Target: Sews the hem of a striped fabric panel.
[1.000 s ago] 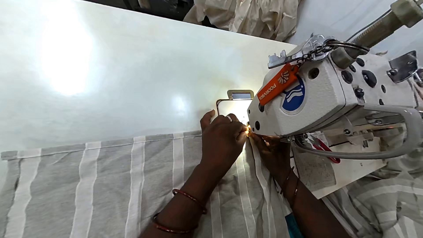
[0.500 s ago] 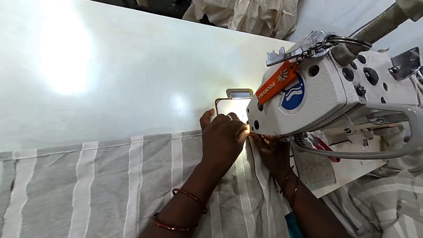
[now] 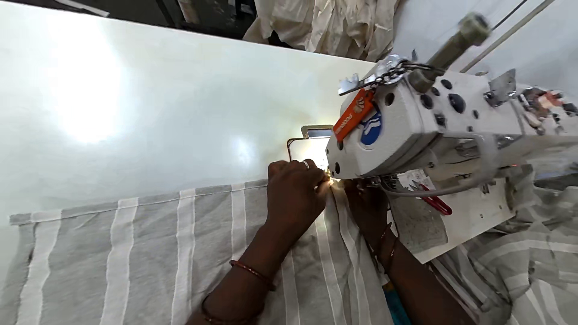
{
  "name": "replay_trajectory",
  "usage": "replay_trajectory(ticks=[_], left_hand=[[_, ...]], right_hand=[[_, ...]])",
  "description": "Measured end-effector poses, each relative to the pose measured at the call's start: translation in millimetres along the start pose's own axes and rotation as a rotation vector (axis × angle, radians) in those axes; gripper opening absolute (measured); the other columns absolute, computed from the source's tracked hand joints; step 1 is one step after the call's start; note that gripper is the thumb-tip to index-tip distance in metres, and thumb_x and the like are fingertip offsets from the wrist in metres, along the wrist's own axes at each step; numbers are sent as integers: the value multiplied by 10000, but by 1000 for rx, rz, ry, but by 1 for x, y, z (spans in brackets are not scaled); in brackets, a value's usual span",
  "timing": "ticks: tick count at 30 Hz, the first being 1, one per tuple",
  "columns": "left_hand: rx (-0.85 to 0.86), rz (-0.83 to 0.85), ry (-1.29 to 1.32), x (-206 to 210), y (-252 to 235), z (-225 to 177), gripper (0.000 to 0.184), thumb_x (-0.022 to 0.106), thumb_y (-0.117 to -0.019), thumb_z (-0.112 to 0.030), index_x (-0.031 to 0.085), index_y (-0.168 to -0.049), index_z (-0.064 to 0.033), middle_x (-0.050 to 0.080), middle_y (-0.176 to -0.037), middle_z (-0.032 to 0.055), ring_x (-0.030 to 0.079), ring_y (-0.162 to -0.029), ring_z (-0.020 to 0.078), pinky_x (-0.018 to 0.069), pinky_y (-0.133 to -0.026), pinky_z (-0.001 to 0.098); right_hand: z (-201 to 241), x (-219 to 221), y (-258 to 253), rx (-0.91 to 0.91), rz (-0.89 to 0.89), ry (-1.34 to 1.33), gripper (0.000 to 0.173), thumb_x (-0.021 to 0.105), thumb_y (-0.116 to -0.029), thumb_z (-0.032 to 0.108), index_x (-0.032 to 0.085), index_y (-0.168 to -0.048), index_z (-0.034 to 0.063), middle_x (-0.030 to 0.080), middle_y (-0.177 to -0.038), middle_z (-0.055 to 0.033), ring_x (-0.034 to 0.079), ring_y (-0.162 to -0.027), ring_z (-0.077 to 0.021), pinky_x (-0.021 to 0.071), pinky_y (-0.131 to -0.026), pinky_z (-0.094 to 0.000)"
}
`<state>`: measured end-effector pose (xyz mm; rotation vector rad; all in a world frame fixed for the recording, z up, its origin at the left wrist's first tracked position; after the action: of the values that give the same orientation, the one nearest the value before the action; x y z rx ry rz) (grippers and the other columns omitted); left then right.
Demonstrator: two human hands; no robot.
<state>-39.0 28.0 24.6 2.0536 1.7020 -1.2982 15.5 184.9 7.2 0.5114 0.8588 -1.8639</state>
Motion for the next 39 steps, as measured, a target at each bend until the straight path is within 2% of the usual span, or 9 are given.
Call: replay_trajectory(ticks=[3,7,11,18,22,26,30,35,39], left_hand=[[30,157,22,0,6,-9,102,751,-879,-216,767,-806,-147,649,-742,9,634,-666,208,506,-581,460],[30,291,216,9,10,-14,116,732,-920,-272,780,-832,-213,646,-684,-79,603,-616,109,499,-585,411],[-23,392,398,10,8,-13,124,715,-952,-271,784,-870,-208,695,-704,-93,639,-620,75,550,-629,392],[-121,569,677,-1,10,-22,108,746,-944,-190,790,-859,-140,682,-663,-37,586,-559,71,479,-539,250],[11,514,745,0,11,-27,39,784,-892,-175,822,-894,-168,701,-778,-72,572,-602,42,475,-542,219],[173,373,669,10,12,-30,53,795,-873,-226,826,-916,-224,716,-882,-122,595,-656,8,517,-584,224],[272,218,500,16,17,-35,67,770,-882,-308,818,-891,-261,707,-850,-154,597,-646,-11,527,-579,262],[280,219,415,17,18,-39,77,786,-866,-262,823,-925,-230,724,-873,-113,632,-666,24,551,-601,297],[217,176,365,15,15,-32,44,773,-868,-238,801,-893,-217,696,-843,-96,594,-626,47,517,-568,311]], right_hand=[[-8,-46,-1,-169,-125,285,222,687,-922,120,741,-1094,-11,711,-1108,-172,684,-1033,-285,557,-896,-425],[-70,-115,-7,103,72,604,296,697,-971,179,726,-1224,29,649,-1273,-244,584,-1199,-481,479,-959,-654],[-102,-129,-12,59,138,573,331,755,-934,145,730,-1244,31,671,-1226,-231,633,-1137,-441,526,-930,-603],[-101,-146,-17,-49,99,571,347,771,-915,207,740,-1191,-1,680,-1121,-266,643,-1054,-478,493,-849,-680],[-52,-140,24,111,-97,-19,316,670,-944,118,681,-1247,27,683,-1096,-98,669,-852,-159,585,-704,-333],[-6,-69,62,596,199,-784,283,531,-1041,219,645,-1278,113,718,-1043,-52,629,-666,-84,507,-544,-215],[-1,-44,61,723,123,-866,287,610,-1028,171,587,-1299,78,628,-753,-51,498,-494,-39,402,-437,-162],[-6,-49,50,718,76,-819,494,710,-910,-12,580,-1374,100,679,-800,-66,495,-515,-52,385,-453,-183],[-11,-64,49,631,32,-731,541,730,-913,46,556,-1419,130,692,-800,-52,510,-508,-54,394,-436,-176]])
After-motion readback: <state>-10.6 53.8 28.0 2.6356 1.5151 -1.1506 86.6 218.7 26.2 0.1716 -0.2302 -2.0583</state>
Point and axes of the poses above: each hand's wrist, its own y-axis away from the middle knuckle, its own x-axis out of the palm, z = x × y, the point moved 6 cm from there along -y, towards the middle knuckle
